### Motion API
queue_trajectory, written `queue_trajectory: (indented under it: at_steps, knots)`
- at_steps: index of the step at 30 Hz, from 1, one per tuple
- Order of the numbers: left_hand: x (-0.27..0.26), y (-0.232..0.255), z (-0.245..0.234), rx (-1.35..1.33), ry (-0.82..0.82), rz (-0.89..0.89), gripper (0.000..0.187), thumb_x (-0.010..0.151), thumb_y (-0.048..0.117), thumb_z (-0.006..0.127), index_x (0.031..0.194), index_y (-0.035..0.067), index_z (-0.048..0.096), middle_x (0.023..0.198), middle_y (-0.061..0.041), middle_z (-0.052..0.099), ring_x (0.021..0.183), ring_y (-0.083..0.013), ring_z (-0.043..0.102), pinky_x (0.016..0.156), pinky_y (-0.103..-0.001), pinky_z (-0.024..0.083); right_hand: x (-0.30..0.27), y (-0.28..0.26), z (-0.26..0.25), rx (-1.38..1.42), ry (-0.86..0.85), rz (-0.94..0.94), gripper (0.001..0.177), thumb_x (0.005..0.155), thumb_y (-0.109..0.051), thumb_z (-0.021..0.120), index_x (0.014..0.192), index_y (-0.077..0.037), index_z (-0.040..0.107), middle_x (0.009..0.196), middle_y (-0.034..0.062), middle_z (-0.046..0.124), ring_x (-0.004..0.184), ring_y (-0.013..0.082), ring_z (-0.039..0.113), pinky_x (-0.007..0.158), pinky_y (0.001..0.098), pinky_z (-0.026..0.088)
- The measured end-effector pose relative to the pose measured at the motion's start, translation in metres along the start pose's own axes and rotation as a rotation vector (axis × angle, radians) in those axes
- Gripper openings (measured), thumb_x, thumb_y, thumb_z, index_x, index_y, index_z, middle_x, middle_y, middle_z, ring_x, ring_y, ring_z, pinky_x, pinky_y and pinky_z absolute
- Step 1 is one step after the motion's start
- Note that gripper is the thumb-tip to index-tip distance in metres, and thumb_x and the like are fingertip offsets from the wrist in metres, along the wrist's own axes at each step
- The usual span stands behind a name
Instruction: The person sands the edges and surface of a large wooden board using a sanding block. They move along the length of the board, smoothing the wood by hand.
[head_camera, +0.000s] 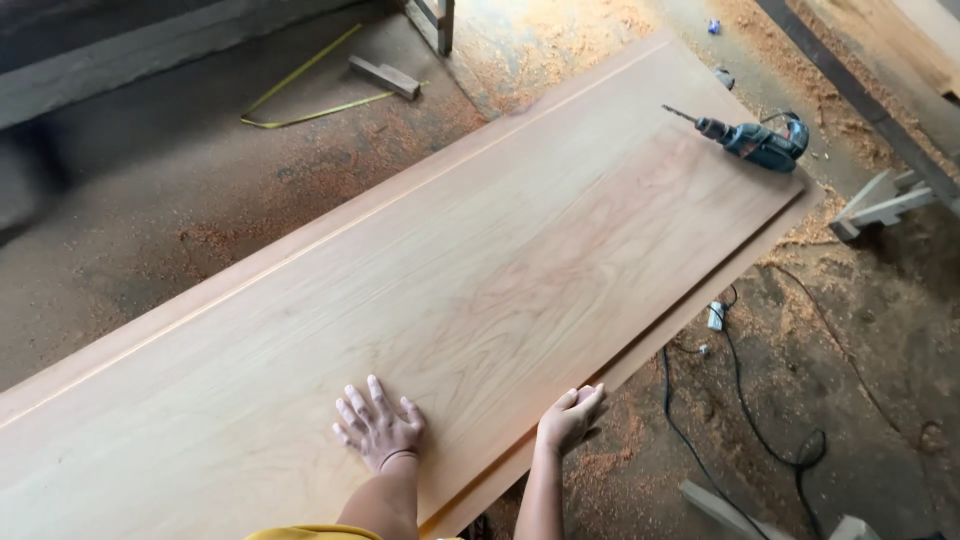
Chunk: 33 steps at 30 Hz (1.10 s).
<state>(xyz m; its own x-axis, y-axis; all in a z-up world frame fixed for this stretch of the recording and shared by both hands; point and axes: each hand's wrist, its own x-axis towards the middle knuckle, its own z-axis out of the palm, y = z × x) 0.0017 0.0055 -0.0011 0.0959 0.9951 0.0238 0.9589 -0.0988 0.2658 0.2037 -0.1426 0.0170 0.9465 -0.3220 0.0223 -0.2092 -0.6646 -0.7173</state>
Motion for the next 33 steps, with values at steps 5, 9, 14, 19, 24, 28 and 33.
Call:
queue_trajectory:
  at_steps: [5,9,14,19,24,28,33]
  knots:
    - [-0.004,-0.002,0.01,0.065,-0.01,0.005,0.08,0.084,0.057,0.045,0.159,0.03,0.035,0.168,-0.013,0.028,0.157,-0.0355,0.019,0.124,-0.061,0.012,0.011,0.006,0.009,-0.14,-0.061,-0.126,0.047,0.106,-0.023,0.034,0.153,-0.013,0.035,0.166,0.0188,0.028,0.156,0.0362,0.017,0.119,0.0683,0.002]
    - [-0.004,-0.002,0.009,0.075,-0.153,-0.02,0.081,0.086,0.058,0.04,0.161,0.03,0.026,0.17,-0.013,0.018,0.157,-0.0365,0.011,0.123,-0.061,0.007,0.069,-0.003,0.011,-0.112,-0.013,-0.245,0.045,0.107,-0.025,0.033,0.151,-0.013,0.037,0.159,0.0244,0.039,0.151,0.0418,0.027,0.112,0.0762,0.014]
    - [-0.005,-0.002,0.016,0.081,0.015,0.02,0.081,0.084,0.058,0.043,0.159,0.032,0.032,0.17,-0.011,0.023,0.157,-0.0358,0.018,0.123,-0.062,0.014,0.093,-0.014,0.016,-0.12,0.066,-0.208,0.043,0.106,-0.025,0.04,0.146,-0.009,0.041,0.145,0.0201,0.047,0.131,0.0446,0.049,0.113,0.0701,0.012]
    - [-0.005,0.0,0.02,0.08,0.029,0.01,0.081,0.082,0.058,0.045,0.158,0.032,0.035,0.171,-0.01,0.024,0.157,-0.0357,0.019,0.123,-0.062,0.015,0.01,0.018,0.006,-0.159,0.023,-0.234,0.048,0.104,-0.024,0.044,0.15,-0.012,0.038,0.15,0.0193,0.044,0.14,0.0432,0.039,0.114,0.0755,0.008]
    - [-0.005,0.003,0.02,0.05,-0.014,-0.007,0.082,0.082,0.056,0.047,0.159,0.033,0.031,0.171,-0.009,0.018,0.158,-0.0343,0.012,0.123,-0.062,0.01,0.037,-0.005,0.003,-0.16,-0.019,-0.288,0.045,0.105,-0.021,0.04,0.149,-0.01,0.037,0.134,0.0191,0.053,0.139,0.0422,0.039,0.111,0.0777,0.005]
    - [-0.01,0.001,0.019,0.053,0.057,0.026,0.083,0.081,0.055,0.048,0.159,0.032,0.033,0.17,-0.01,0.022,0.158,-0.0353,0.015,0.122,-0.064,0.013,0.097,-0.017,0.015,-0.12,0.04,-0.259,0.039,0.107,-0.024,0.043,0.143,-0.01,0.041,0.132,0.0148,0.055,0.134,0.0396,0.044,0.108,0.0794,0.006]
    - [-0.007,-0.005,0.013,0.057,0.02,0.057,0.078,0.085,0.057,0.046,0.158,0.033,0.036,0.17,-0.011,0.025,0.157,-0.0361,0.02,0.123,-0.063,0.014,0.077,0.015,0.025,-0.167,0.164,-0.209,0.042,0.108,-0.035,0.036,0.142,-0.012,0.043,0.127,0.0176,0.053,0.128,0.0432,0.05,0.104,0.0808,0.016]
